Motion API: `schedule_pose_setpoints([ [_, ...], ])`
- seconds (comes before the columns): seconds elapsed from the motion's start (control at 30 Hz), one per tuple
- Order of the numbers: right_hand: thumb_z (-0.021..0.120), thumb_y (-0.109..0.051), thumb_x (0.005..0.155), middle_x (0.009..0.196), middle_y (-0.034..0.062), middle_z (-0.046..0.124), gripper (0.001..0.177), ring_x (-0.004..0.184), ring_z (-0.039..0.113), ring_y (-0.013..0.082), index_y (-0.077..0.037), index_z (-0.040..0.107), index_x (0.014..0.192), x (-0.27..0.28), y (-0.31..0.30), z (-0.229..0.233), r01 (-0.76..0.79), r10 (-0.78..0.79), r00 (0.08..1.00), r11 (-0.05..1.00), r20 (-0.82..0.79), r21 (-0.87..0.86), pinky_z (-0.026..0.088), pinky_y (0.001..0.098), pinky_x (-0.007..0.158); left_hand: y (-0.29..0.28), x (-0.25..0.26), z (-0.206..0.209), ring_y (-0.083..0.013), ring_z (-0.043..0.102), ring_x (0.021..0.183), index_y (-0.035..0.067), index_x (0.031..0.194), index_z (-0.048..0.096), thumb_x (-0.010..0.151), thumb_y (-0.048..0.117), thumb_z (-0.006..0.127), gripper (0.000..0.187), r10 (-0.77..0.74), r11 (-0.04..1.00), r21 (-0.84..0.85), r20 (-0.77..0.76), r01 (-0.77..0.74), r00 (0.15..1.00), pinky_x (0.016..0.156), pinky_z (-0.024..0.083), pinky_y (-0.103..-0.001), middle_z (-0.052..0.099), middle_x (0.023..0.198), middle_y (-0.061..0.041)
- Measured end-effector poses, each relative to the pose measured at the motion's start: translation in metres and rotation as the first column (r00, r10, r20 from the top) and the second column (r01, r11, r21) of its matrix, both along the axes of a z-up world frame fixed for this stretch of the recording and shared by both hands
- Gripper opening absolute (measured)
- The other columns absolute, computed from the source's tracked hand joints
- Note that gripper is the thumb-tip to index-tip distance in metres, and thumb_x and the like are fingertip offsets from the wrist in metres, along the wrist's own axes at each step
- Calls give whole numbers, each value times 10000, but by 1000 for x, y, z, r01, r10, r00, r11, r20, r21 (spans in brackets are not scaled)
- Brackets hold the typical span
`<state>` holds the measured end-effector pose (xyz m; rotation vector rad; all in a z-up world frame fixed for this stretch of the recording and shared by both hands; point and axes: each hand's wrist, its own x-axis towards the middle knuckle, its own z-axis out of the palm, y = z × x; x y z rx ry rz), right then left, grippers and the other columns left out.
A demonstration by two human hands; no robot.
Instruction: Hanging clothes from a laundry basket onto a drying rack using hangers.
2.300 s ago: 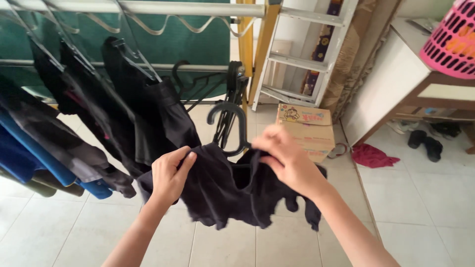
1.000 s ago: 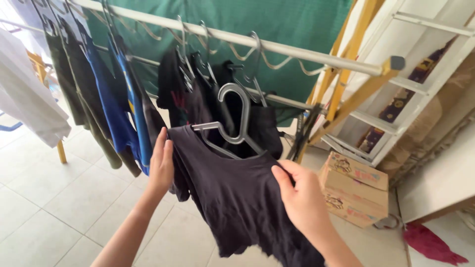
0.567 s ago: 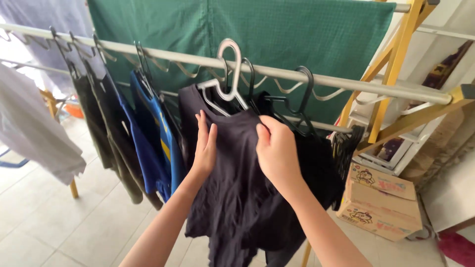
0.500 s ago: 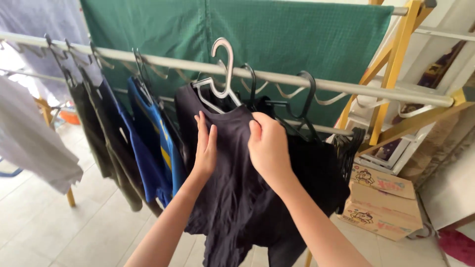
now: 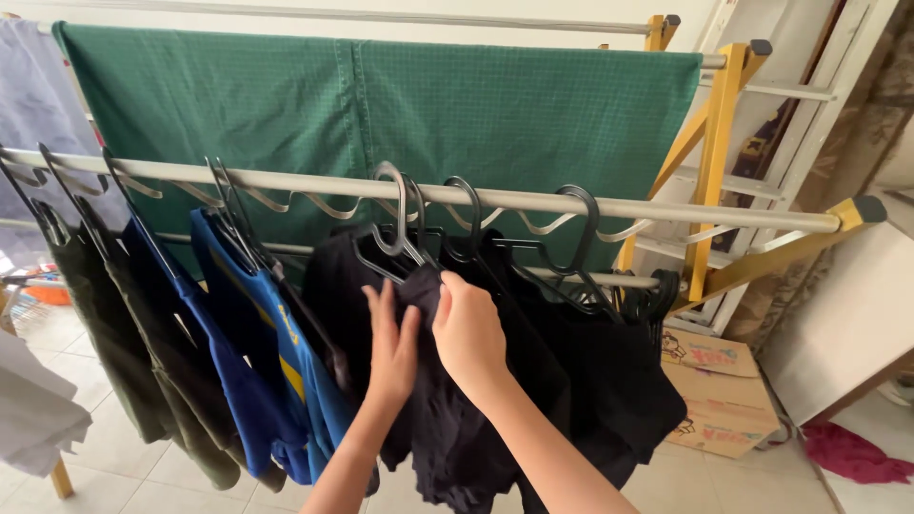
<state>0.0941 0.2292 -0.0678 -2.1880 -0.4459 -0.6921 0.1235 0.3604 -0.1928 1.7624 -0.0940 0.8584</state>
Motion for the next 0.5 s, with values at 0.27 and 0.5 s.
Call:
schedule_pose_setpoints([
  [0.27,533,-174,990,927,208,731,245,885,693,419,-21,692,1096,-3,11,13,13,-13,1000,1000,15,-11,543,505,725,-8,7,7,-383,54,1591,-4,1610,181,1039,250,537,719,-62,998,20,-20,62,998,1250,128,-425,47,1708,-261],
  [0.5,524,-171,1005,900,181,689,179,864,678,401,-40,640,1041,5,19,-16,-34,37,999,993,18,-117,524,507,708,-6,-16,-7,-370,142,1594,-3,1601,232,1041,216,501,659,-28,997,67,-35,30,999,1250,155,-415,166,1693,-261],
])
